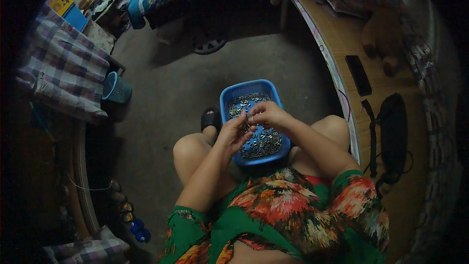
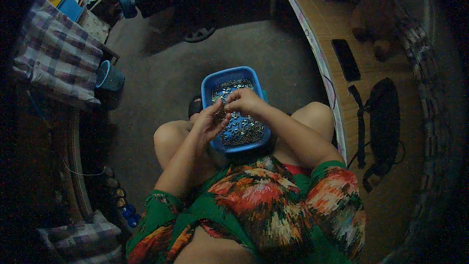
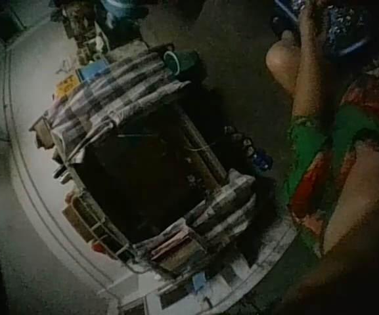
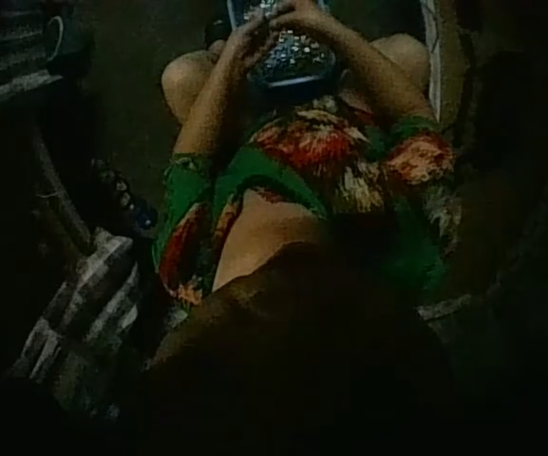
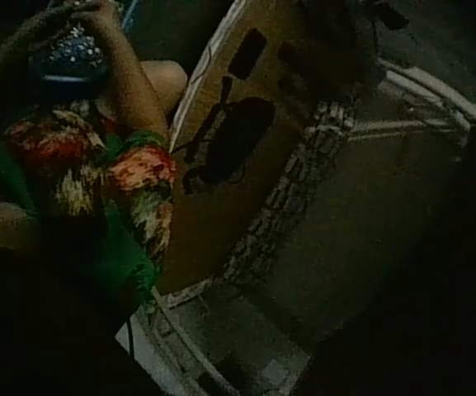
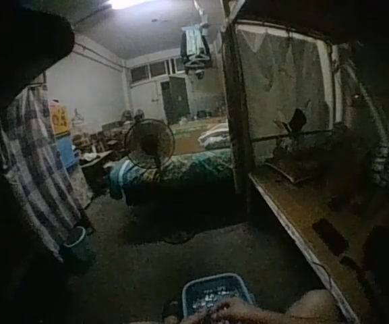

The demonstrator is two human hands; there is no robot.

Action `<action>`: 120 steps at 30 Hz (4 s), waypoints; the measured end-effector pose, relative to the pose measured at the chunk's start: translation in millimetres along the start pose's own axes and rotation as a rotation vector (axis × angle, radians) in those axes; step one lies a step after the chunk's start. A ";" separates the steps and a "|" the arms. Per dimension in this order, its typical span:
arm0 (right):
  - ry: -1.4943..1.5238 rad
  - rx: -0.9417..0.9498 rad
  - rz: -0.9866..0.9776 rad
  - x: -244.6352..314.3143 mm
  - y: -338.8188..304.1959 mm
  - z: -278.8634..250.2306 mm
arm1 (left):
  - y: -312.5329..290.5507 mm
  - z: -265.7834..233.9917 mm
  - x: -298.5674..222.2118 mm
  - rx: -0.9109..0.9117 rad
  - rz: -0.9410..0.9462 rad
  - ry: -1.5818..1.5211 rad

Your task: Sorting and inspecting small metal hardware components inside a blue plastic bin.

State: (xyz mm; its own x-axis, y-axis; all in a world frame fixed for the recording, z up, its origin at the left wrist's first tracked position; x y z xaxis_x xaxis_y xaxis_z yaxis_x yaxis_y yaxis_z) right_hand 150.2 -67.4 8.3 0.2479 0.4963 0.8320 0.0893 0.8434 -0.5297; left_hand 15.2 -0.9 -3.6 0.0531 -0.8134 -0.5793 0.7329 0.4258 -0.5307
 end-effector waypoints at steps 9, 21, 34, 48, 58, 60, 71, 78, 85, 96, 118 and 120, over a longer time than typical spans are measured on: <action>0.249 0.078 0.105 -6.3 4.3 2.0 | 2.8 -9.2 -0.6 -0.131 0.132 0.004; -0.035 -0.083 -0.115 -6.4 6.8 5.2 | 3.5 -6.6 -0.2 -0.052 0.091 -0.019; 0.076 0.093 -0.007 6.3 -8.1 12.7 | 16.2 -20.2 6.1 -0.055 0.034 -0.199; 0.544 0.062 0.098 -18.5 12.5 -14.0 | 8.7 -14.1 2.0 -0.031 0.077 -0.097; 0.203 -0.056 -0.075 -7.6 11.2 -1.9 | 7.5 -10.9 0.4 0.054 0.039 -0.088; 0.181 -0.064 -0.059 -7.1 10.8 -0.8 | 6.5 -8.9 -0.3 0.043 0.039 -0.084; 0.206 -0.040 -0.043 -2.7 2.9 10.9 | 1.3 -4.9 1.0 0.053 0.044 -0.068; 0.057 -0.107 -0.077 1.8 3.7 11.1 | 1.3 -1.9 -1.7 0.026 0.044 -0.066; -0.016 -0.067 -0.188 10.2 4.1 14.6 | 7.1 -10.0 -1.4 0.130 0.101 -0.075; -0.050 -0.098 -0.243 4.6 -0.1 14.1 | 2.0 -11.0 -0.1 0.139 0.098 -0.046; -0.343 -0.333 -0.451 14.3 -9.9 15.8 | 2.4 1.2 -8.0 0.149 0.119 -0.049; -0.332 -0.285 -0.439 10.2 -7.8 16.2 | 5.3 -0.2 -5.5 0.156 0.119 -0.074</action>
State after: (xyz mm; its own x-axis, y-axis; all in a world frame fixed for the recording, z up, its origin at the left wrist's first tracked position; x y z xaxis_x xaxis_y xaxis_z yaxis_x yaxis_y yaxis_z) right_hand 136.5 -65.5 23.6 -0.1798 0.1914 0.9649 0.3806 0.9180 -0.1111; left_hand 18.7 5.9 -3.3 0.1910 -0.7904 -0.5821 0.8145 0.4585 -0.3554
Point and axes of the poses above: each hand's wrist, its own y-axis towards the middle knuckle, its own z-axis out of the palm, x = y × z, the point moved 2 cm from there along y, towards the middle knuckle, and after that the axes turned 7 degrees about z, right-handed, at the moved point
